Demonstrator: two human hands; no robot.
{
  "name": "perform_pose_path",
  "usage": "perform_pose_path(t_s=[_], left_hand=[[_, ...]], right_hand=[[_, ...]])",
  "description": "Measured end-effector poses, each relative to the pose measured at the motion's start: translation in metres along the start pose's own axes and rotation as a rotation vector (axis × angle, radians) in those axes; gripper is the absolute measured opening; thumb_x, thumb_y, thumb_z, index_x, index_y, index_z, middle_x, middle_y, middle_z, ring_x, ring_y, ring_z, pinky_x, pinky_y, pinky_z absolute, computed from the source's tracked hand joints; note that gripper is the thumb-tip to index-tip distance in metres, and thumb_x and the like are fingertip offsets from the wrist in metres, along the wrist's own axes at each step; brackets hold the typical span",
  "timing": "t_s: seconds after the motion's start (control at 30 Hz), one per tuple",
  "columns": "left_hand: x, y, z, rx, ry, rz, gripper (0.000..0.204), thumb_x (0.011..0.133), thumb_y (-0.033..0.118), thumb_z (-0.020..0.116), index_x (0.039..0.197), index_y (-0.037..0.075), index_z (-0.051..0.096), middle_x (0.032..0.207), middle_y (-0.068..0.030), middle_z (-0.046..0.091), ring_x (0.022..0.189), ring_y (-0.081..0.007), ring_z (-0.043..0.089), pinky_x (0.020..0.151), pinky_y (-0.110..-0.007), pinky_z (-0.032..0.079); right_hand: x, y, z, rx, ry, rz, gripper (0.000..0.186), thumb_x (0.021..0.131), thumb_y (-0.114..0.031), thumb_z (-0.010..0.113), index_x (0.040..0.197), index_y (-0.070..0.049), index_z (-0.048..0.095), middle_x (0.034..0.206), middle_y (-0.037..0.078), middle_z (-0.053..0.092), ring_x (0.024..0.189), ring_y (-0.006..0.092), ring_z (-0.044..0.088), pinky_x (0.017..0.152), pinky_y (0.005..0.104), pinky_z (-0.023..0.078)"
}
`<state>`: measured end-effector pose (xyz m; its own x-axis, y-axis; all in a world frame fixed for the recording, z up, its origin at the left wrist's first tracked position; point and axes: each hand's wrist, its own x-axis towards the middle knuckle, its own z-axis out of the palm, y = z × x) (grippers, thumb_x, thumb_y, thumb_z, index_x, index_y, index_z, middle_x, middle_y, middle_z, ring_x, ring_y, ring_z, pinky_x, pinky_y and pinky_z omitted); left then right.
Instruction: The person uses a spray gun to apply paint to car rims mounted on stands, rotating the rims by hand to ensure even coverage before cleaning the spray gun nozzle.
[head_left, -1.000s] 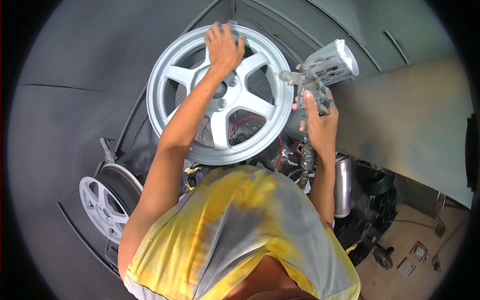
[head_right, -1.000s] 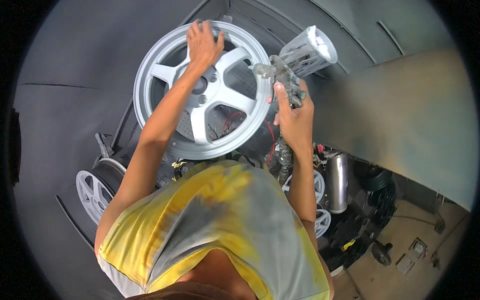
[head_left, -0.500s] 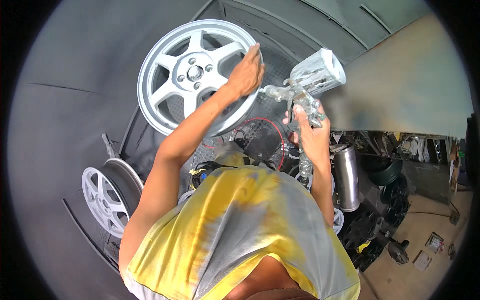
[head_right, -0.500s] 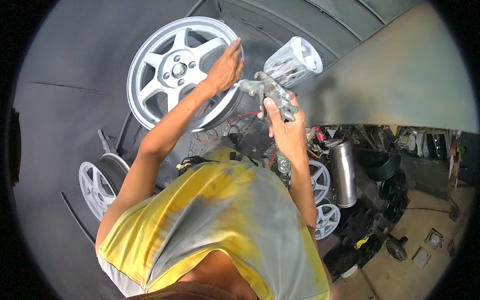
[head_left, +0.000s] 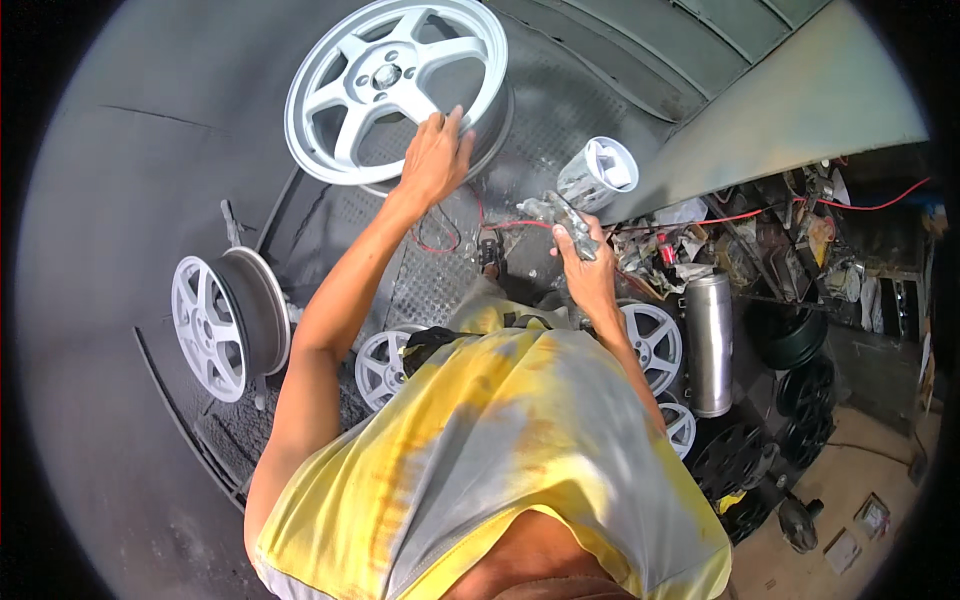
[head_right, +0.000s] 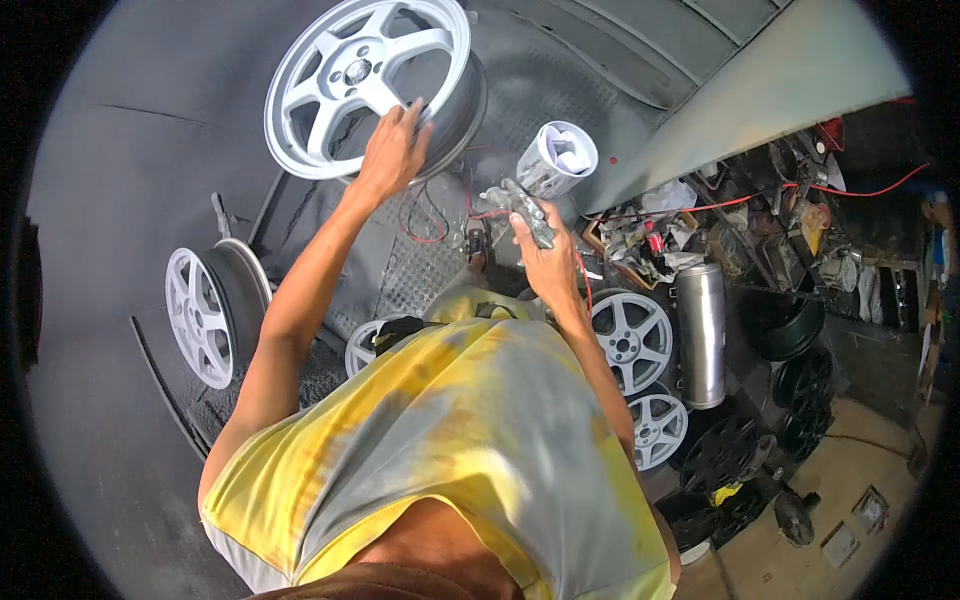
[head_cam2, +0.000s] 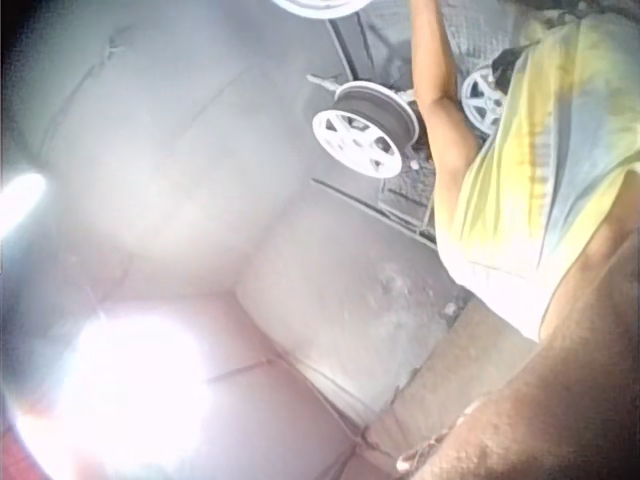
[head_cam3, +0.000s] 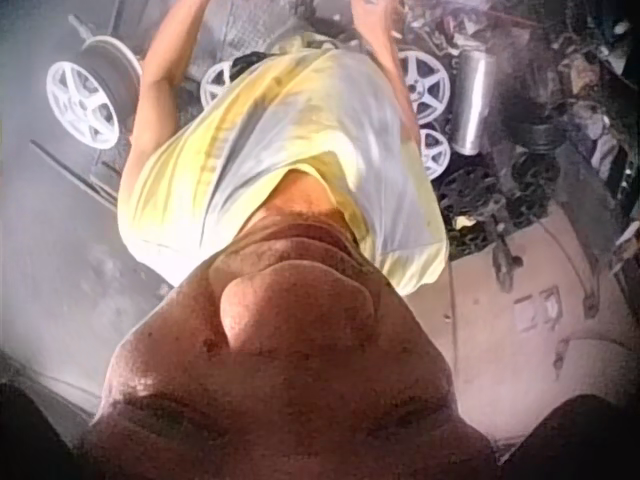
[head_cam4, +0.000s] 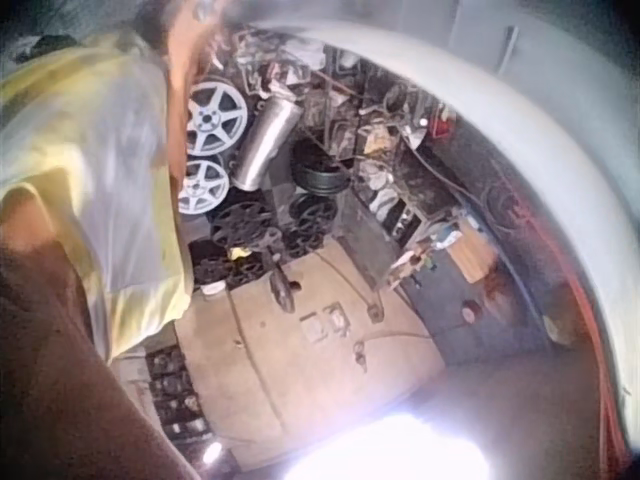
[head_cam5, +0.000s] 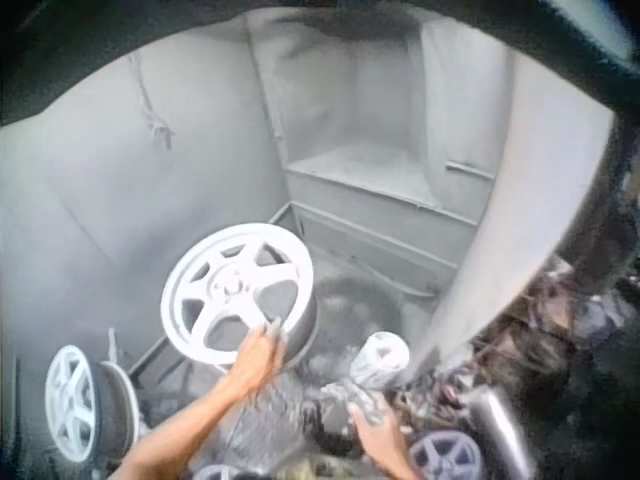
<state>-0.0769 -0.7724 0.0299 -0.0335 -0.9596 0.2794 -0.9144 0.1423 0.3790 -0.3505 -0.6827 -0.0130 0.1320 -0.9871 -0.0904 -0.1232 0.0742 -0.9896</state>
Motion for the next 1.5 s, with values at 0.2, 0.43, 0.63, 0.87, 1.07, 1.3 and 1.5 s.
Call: perform_pose_path(t_s=[0.2, 0.43, 0.63, 0.87, 1.07, 1.3, 1.5], left_hand=[[0.043, 0.017, 0.049, 0.023, 0.268, -0.103, 0.038, 0.104, 0.030, 0.054, 0.102, -0.003, 0.071, 0.100, -0.0249, 0.060, 0.096, -0.0431, 0.059, 0.085, -0.054, 0.047], [0.028, 0.014, 0.042, -0.016, 0.235, -0.110, 0.042, 0.107, 0.030, 0.049, 0.089, -0.003, 0.067, 0.097, -0.0248, 0.059, 0.093, -0.0424, 0.058, 0.085, -0.053, 0.046], [0.006, 0.006, 0.031, -0.039, 0.257, -0.116, 0.047, 0.108, 0.034, 0.045, 0.085, -0.002, 0.064, 0.093, -0.0236, 0.059, 0.094, -0.0423, 0.059, 0.085, -0.053, 0.045], [-0.027, -0.042, -0.008, -0.220, 0.159, -0.120, 0.052, 0.109, 0.037, 0.042, 0.096, 0.002, 0.078, 0.091, -0.0172, 0.066, 0.090, -0.0379, 0.064, 0.084, -0.046, 0.048], [-0.047, -0.102, -0.049, -0.317, 0.096, -0.271, 0.060, 0.109, 0.040, 0.044, 0.084, -0.004, 0.077, 0.083, -0.0196, 0.073, 0.077, -0.0313, 0.069, 0.075, -0.040, 0.051], [-0.054, -0.128, -0.076, -0.167, 0.124, -0.298, 0.060, 0.108, 0.041, 0.048, 0.081, -0.005, 0.075, 0.074, -0.0203, 0.071, 0.068, -0.0305, 0.067, 0.069, -0.042, 0.050], [-0.038, -0.073, -0.050, -0.158, 0.128, -0.114, 0.052, 0.107, 0.038, 0.052, 0.083, -0.001, 0.077, 0.078, -0.0190, 0.065, 0.073, -0.0396, 0.065, 0.071, -0.047, 0.048]], right_hand=[[-0.010, 0.026, 0.014, -0.051, -0.031, -0.064, 0.032, 0.099, -0.025, 0.070, 0.122, -0.003, 0.064, 0.083, 0.010, 0.070, 0.075, 0.0178, 0.066, 0.073, 0.0355, 0.053], [-0.006, 0.009, -0.028, -0.068, 0.210, 0.009, 0.032, 0.101, -0.027, 0.069, 0.123, -0.004, 0.062, 0.086, 0.008, 0.070, 0.070, 0.0137, 0.065, 0.066, 0.0328, 0.052], [-0.005, -0.026, -0.048, -0.009, 0.286, -0.141, 0.030, 0.102, -0.023, 0.068, 0.122, -0.002, 0.062, 0.093, 0.005, 0.072, 0.071, 0.0124, 0.065, 0.066, 0.0300, 0.052], [-0.052, -0.027, -0.014, 0.053, 0.032, -0.035, 0.033, 0.101, -0.023, 0.069, 0.124, -0.001, 0.062, 0.090, 0.004, 0.071, 0.071, 0.0108, 0.065, 0.066, 0.0282, 0.054], [-0.053, -0.039, -0.004, 0.041, 0.031, -0.018, 0.034, 0.100, -0.022, 0.070, 0.125, 0.000, 0.062, 0.088, 0.005, 0.069, 0.072, 0.0107, 0.065, 0.066, 0.0284, 0.054], [-0.032, -0.037, -0.035, -0.026, 0.309, -0.156, 0.030, 0.101, -0.021, 0.070, 0.124, -0.003, 0.062, 0.085, 0.003, 0.068, 0.070, 0.0111, 0.062, 0.066, 0.0292, 0.052], [-0.056, -0.020, -0.020, 0.038, 0.106, 0.008, 0.031, 0.100, -0.020, 0.070, 0.123, -0.001, 0.062, 0.088, 0.002, 0.070, 0.071, 0.0099, 0.063, 0.066, 0.0278, 0.052]])
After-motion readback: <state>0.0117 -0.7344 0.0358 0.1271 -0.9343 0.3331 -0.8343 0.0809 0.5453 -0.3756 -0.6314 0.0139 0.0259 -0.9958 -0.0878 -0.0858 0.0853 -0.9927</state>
